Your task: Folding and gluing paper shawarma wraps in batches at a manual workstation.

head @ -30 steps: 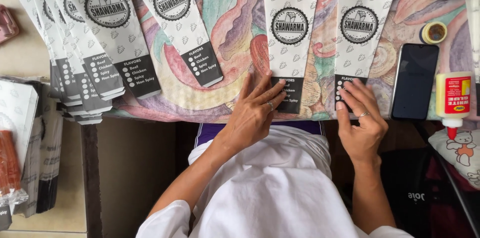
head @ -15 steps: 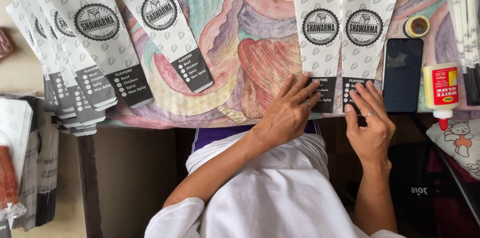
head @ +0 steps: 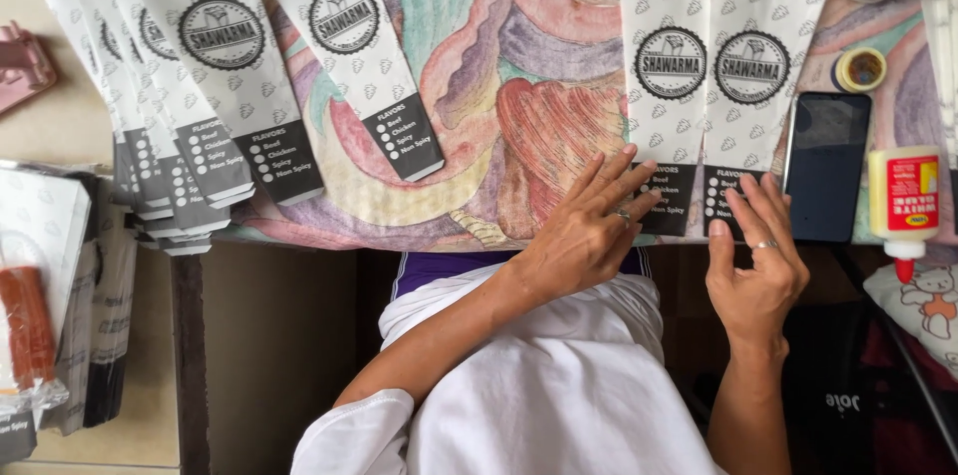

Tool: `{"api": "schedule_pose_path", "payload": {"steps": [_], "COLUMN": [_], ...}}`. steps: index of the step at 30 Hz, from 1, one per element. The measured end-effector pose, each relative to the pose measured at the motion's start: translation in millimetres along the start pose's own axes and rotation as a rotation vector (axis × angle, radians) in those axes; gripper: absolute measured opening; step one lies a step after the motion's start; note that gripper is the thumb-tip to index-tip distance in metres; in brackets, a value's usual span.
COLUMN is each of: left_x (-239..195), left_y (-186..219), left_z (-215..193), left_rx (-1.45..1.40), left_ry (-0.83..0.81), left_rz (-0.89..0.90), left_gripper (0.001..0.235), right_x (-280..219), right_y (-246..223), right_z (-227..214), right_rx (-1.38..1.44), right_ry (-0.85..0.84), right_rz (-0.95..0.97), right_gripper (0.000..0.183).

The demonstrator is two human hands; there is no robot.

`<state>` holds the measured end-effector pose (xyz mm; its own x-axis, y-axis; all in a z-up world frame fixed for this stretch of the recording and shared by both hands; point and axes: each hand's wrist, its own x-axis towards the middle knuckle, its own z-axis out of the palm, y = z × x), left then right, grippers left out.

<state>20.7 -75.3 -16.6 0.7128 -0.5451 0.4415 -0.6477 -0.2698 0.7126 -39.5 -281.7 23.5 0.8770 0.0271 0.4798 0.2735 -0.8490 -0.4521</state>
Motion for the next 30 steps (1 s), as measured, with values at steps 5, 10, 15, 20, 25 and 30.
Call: {"api": "schedule_pose_path", "payload": {"steps": [5,10,15,20,25,30], "left_x": [-40,-54,-48,-40,-55,-69], "left_y": [-56,-56,-23,3,-5,-8], "left_z": [-57,-118,-73,-50,-74,-73], "left_rx": [0.315,0.795,0.385,0.232,0.180,0.126], "left_ry": [0.257,0.275,0.194,0.183,0.345,0.314], "left_rz": [-0.131,-0.526,-0.135,-0.165,-0.093,-0.055], "left_gripper": [0.055,0.070,0.036,0.037,0.026,0.023], "right_x": [6,16,23,26,28,25], "right_y": [-10,-19,-29,-61,-72,-78], "right_z": [7,16,34,51,67,81], "right_rx": [0.036,0.089,0.158,0.253,0.335,0.373], "right_ry": [0.005,0.008,-0.016,-0.070,-0.102,-0.131], "right_rz": [-0.050,-0.082,-0.077,-0.137,-0.235,-0.347], "right_gripper": [0.019,0.019,0.027,0.026,0.027,0.025]}}
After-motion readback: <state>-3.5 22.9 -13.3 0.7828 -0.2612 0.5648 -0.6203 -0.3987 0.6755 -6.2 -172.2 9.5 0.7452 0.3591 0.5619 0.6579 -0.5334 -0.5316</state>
